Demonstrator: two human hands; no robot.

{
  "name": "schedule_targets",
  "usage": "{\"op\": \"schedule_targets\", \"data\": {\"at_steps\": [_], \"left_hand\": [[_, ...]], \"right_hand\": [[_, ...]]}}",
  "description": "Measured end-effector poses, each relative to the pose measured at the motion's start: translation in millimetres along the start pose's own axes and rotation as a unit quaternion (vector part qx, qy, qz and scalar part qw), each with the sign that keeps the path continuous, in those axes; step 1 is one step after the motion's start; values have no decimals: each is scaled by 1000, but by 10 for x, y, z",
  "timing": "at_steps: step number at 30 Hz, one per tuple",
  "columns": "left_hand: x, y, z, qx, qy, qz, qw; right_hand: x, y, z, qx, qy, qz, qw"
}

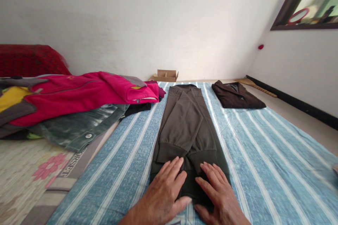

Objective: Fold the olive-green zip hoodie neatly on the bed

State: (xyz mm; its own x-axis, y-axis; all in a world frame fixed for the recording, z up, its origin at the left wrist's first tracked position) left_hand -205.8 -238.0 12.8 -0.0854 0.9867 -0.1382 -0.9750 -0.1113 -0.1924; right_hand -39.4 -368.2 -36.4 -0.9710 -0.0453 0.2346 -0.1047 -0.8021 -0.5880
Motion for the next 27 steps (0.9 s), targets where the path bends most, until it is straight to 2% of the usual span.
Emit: {"op": "schedule_targets", "data": {"at_steps": [10, 15, 19, 27], "left_hand": [[37, -8, 10, -8, 23, 4, 1000], [19, -13, 15, 20, 31, 10, 999], [-7, 8, -22, 14, 30, 11, 999], [2, 30, -21, 21, 27, 9, 999]], "right_hand": [[13, 7, -5, 25, 7, -8, 1000], [-3, 16, -38, 14, 16, 3, 1000], [16, 3, -36, 3, 24, -15, 1000], [52, -70, -21, 23, 41, -49, 998]]}}
Point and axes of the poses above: each hand's wrist, its own y-axis away from the middle knuckle, its own z-axis out of the back of the hand, x = y × z, the point moved 1 cm from there along -y, towards the middle knuckle, and after that the axes turned 8 degrees about -z, right-handed, at the moved point
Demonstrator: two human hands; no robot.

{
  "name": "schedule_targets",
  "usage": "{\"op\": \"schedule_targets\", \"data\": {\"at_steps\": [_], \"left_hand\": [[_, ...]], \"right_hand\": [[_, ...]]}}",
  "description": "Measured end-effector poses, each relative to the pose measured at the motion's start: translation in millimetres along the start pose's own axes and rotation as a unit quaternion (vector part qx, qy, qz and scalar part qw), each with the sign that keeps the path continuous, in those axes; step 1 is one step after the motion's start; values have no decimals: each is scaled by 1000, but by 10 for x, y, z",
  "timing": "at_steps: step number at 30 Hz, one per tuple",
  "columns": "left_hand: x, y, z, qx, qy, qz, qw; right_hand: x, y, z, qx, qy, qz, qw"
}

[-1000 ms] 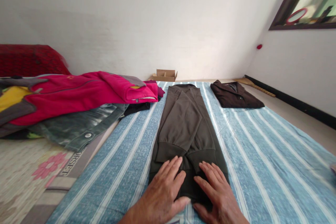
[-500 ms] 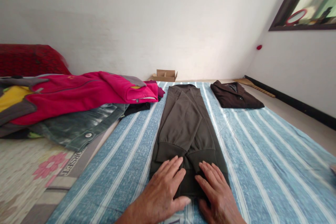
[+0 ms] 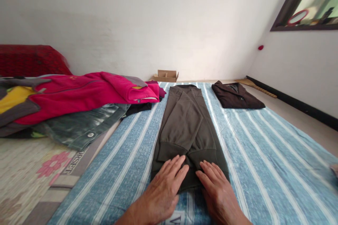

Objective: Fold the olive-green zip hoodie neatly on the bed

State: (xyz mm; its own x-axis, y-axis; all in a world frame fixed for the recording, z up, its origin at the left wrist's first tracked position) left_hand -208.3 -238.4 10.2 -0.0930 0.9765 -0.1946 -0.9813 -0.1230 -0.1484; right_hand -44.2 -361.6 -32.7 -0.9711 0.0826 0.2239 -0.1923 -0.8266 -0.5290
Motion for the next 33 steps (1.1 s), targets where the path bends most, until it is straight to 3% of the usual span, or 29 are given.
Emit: {"op": "schedule_targets", "data": {"at_steps": [7, 14, 24, 28, 33], "left_hand": [[31, -32, 20, 17, -32, 2, 999], [29, -82, 102, 28, -23, 7, 999], [-39, -200, 277, 104, 20, 55, 993], [-30, -235, 320, 106, 56, 69, 990], [-11, -249, 373, 135, 80, 94, 983]], "right_hand": [[120, -55, -15, -30, -15, -71, 997], [268, -71, -22, -78, 23, -83, 993], [332, -51, 70, -54, 94, -112, 988], [399, -21, 125, -85, 89, -112, 986], [407, 151, 150, -132, 55, -58, 988]]}}
Point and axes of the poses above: each hand's wrist, its own y-axis away from the middle knuckle, its own z-axis out of the back of the hand, x = y × z, the point moved 1 cm from there along -y, towards the middle knuckle, and after that the axes turned 8 degrees about -z, right-handed, at the moved point
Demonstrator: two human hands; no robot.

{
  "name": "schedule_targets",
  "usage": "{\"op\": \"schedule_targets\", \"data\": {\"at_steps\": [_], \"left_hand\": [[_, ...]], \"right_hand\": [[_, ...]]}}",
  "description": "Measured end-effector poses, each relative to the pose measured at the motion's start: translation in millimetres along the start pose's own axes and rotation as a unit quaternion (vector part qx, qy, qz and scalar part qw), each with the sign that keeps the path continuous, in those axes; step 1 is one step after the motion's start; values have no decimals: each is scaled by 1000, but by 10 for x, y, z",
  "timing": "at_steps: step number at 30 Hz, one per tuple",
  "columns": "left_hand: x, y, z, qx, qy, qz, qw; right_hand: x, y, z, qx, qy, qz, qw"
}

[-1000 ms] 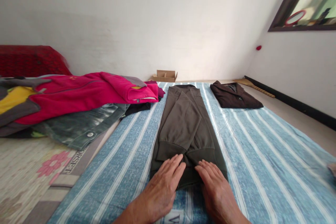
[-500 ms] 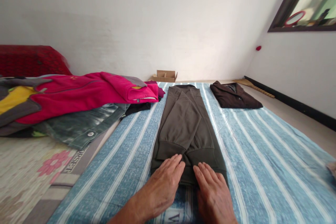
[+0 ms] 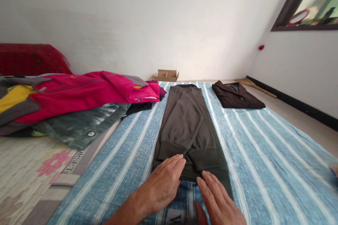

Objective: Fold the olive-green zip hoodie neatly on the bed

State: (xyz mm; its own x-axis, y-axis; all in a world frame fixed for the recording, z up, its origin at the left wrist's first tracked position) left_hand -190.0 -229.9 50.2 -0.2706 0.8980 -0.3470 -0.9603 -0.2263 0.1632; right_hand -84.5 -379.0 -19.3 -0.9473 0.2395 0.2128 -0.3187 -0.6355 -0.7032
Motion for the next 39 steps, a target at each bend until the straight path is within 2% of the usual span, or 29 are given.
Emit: {"op": "schedule_targets", "data": {"at_steps": [4, 11, 14, 21, 27, 35, 39], "left_hand": [[8, -4, 34, -14, 25, 0, 1000], [24, -14, 14, -37, 47, 12, 998], [26, -3, 0, -53, 56, -1, 997], [7, -7, -5, -46, 43, -4, 998], [16, 3, -59, -57, 28, -17, 998], [-12, 7, -9, -61, 24, -22, 998], [-23, 1, 51, -65, 55, -26, 996]], "right_hand": [[-6, 114, -30, 35, -47, 19, 998], [100, 27, -187, 61, -53, -34, 996], [85, -46, -207, 69, -29, -39, 996], [61, -144, -256, 89, 57, -55, 993], [46, -278, -288, 115, 86, -47, 988], [25, -413, -281, 156, 45, -55, 985], [12, -495, -245, 164, 23, -23, 986]]}}
Point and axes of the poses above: each hand's wrist, its own y-axis away from the middle knuckle, its own z-axis out of the back of the hand, x = y × z, the point moved 1 cm from there along -y, towards the middle knuckle, and after that the axes turned 8 degrees about -z, right-handed, at the moved point
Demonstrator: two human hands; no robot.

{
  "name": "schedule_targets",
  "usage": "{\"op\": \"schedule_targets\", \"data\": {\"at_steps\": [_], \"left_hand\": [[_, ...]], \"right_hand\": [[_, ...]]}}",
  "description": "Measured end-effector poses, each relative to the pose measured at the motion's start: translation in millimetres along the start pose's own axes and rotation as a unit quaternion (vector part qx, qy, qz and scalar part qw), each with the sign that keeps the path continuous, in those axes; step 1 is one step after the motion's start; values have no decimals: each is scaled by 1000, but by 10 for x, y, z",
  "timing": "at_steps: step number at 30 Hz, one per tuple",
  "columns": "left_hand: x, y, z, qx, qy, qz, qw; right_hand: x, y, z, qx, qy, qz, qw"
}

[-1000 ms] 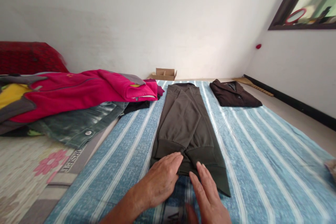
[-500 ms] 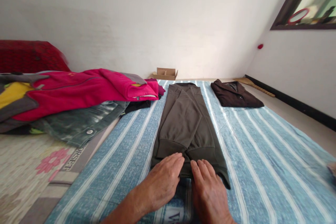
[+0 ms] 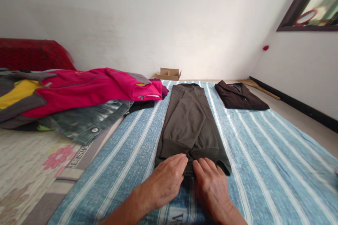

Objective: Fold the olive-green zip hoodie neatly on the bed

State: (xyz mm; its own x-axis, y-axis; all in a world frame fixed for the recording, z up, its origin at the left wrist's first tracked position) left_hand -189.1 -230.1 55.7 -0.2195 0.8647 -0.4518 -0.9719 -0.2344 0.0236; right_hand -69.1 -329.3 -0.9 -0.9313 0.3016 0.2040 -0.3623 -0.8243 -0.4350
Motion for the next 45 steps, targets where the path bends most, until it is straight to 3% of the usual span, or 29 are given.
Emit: {"op": "schedule_targets", "data": {"at_steps": [7, 11, 20, 28, 40, 45], "left_hand": [[15, -43, 23, 2, 21, 33, 999], [43, -78, 45, 5, 24, 42, 999], [110, -127, 55, -3, 25, 65, 998], [129, -114, 45, -9, 20, 62, 998], [121, -87, 15, -29, 5, 75, 997], [153, 6, -41, -62, 26, 42, 997]], "right_hand": [[-108, -101, 9, 11, -4, 83, 996], [-135, -206, 23, 30, 4, 95, 995], [-109, -493, 219, 210, 11, 112, 971], [-58, -661, 232, 272, 10, 104, 957], [-49, -749, 218, 276, 16, 145, 950], [-46, -763, 221, 286, 16, 150, 946]]}}
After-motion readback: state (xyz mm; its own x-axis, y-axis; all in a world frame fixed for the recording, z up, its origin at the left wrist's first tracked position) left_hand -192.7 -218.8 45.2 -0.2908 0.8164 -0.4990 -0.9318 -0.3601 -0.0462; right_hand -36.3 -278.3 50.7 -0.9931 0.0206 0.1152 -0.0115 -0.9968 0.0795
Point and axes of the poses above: each hand's wrist, its own y-axis away from the middle knuckle, its own z-axis out of the back of the hand, x = y × z, the point moved 1 cm from there along -y, towards the middle knuckle, and after that the axes turned 8 degrees about -z, right-handed, at the moved point
